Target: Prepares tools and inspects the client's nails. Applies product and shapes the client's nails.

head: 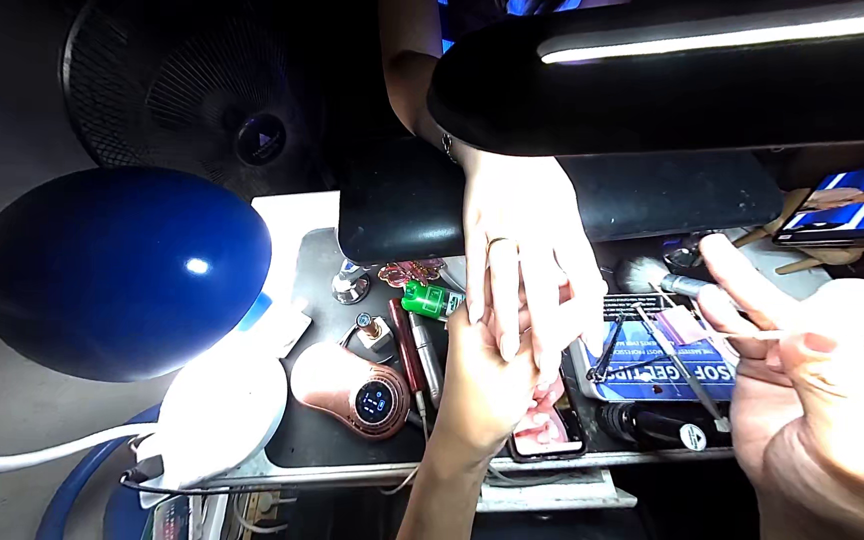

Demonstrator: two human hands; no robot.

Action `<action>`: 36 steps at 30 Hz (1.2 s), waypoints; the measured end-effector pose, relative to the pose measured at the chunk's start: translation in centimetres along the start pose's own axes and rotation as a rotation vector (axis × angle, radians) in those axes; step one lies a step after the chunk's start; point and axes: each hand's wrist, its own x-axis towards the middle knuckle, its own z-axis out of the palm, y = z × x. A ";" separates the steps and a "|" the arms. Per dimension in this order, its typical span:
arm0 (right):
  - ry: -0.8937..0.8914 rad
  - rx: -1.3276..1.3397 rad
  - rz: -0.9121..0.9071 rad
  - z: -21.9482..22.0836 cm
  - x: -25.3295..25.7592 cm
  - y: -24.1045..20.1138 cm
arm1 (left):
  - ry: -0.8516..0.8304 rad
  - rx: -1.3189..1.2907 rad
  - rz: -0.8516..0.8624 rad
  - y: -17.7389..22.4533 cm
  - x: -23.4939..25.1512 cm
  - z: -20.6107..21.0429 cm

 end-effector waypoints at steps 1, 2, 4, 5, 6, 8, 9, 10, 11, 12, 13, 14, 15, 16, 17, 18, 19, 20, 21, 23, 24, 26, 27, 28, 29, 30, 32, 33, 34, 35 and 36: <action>-0.004 -0.034 -0.014 -0.4 0.1 0.0 | -0.007 -0.002 -0.003 0.0 0.0 0.0; -0.009 -0.073 -0.029 -0.8 0.2 0.0 | -0.016 -0.006 -0.007 -0.1 0.1 -0.1; -0.019 -0.111 -0.039 -1.7 0.3 0.1 | -0.028 -0.031 -0.019 -0.1 0.0 -0.3; -0.019 -0.120 -0.038 -2.2 0.3 0.2 | -0.045 -0.058 -0.029 -0.1 -0.1 -0.6; -0.023 -0.121 -0.037 -2.7 0.3 0.3 | -0.049 -0.093 -0.038 -0.1 -0.3 -1.0; -0.025 -0.122 -0.037 -3.6 0.4 0.5 | -0.041 -0.176 -0.074 0.3 -0.7 -1.9; -0.024 -0.116 -0.027 -3.8 0.5 0.5 | -0.018 -0.226 -0.097 0.7 -0.9 -2.2; -0.024 -0.103 -0.010 -3.8 0.6 0.5 | 0.006 -0.273 -0.115 1.1 -1.0 -2.3; -0.031 -0.088 0.013 -3.6 0.7 0.5 | 0.018 -0.304 -0.119 1.4 -1.2 -2.5; -0.041 -0.077 0.039 -3.2 0.8 0.5 | 0.016 -0.319 -0.116 1.5 -1.3 -2.7; -0.048 -0.077 0.069 -2.4 0.9 0.4 | 0.009 -0.334 -0.111 1.5 -1.3 -2.8; -0.044 -0.080 0.099 -1.4 0.8 0.2 | -0.005 -0.340 -0.102 1.5 -1.4 -2.8; -0.035 -0.086 0.127 -0.2 0.8 0.0 | -0.020 -0.347 -0.094 1.4 -1.4 -2.8; -0.026 -0.090 0.152 1.0 0.7 -0.3 | -0.032 -0.347 -0.088 1.4 -1.3 -2.8; -0.029 -0.099 0.173 1.9 0.6 -0.5 | -0.036 -0.349 -0.088 1.3 -1.3 -2.8; -0.044 -0.103 0.193 2.5 0.5 -0.8 | -0.038 -0.352 -0.090 1.3 -1.3 -2.7; -0.054 -0.087 0.210 2.9 0.5 -0.9 | -0.041 -0.351 -0.093 1.3 -1.3 -2.7; -0.060 -0.066 0.221 3.1 0.4 -1.0 | -0.044 -0.353 -0.096 1.3 -1.3 -2.7; -0.060 -0.053 0.223 3.1 0.4 -1.0 | -0.044 -0.356 -0.101 1.3 -1.3 -2.6; -0.039 -0.061 0.209 2.8 0.4 -0.8 | -0.033 -0.360 -0.116 1.4 -1.3 -2.5; -0.021 -0.080 0.198 2.7 0.5 -0.7 | -0.030 -0.358 -0.121 1.5 -1.3 -2.4; -0.012 -0.104 0.175 2.6 0.5 -0.8 | -0.031 -0.353 -0.125 1.5 -1.3 -2.4; -0.019 -0.102 0.164 2.5 0.6 -0.8 | -0.034 -0.346 -0.126 1.6 -1.2 -2.4; -0.020 -0.096 0.150 2.5 0.6 -0.8 | -0.034 -0.337 -0.123 1.6 -1.2 -2.4; -0.017 -0.085 0.139 2.4 0.6 -0.8 | -0.035 -0.324 -0.119 1.6 -1.2 -2.4; -0.014 -0.089 0.125 2.3 0.6 -0.8 | -0.034 -0.310 -0.111 1.6 -1.2 -2.4; 0.001 -0.101 0.100 2.1 0.6 -0.7 | -0.034 -0.267 -0.088 1.6 -1.1 -2.4; 0.009 -0.094 0.089 2.0 0.6 -0.6 | -0.036 -0.244 -0.075 1.6 -1.0 -2.5; 0.006 -0.094 0.082 1.8 0.6 -0.6 | -0.037 -0.220 -0.064 1.5 -1.0 -2.6; 0.006 -0.091 0.075 1.8 0.7 -0.7 | -0.034 -0.197 -0.055 1.4 -1.0 -2.7; 0.005 -0.089 0.068 1.7 0.7 -0.7 | -0.031 -0.178 -0.051 1.4 -0.9 -2.7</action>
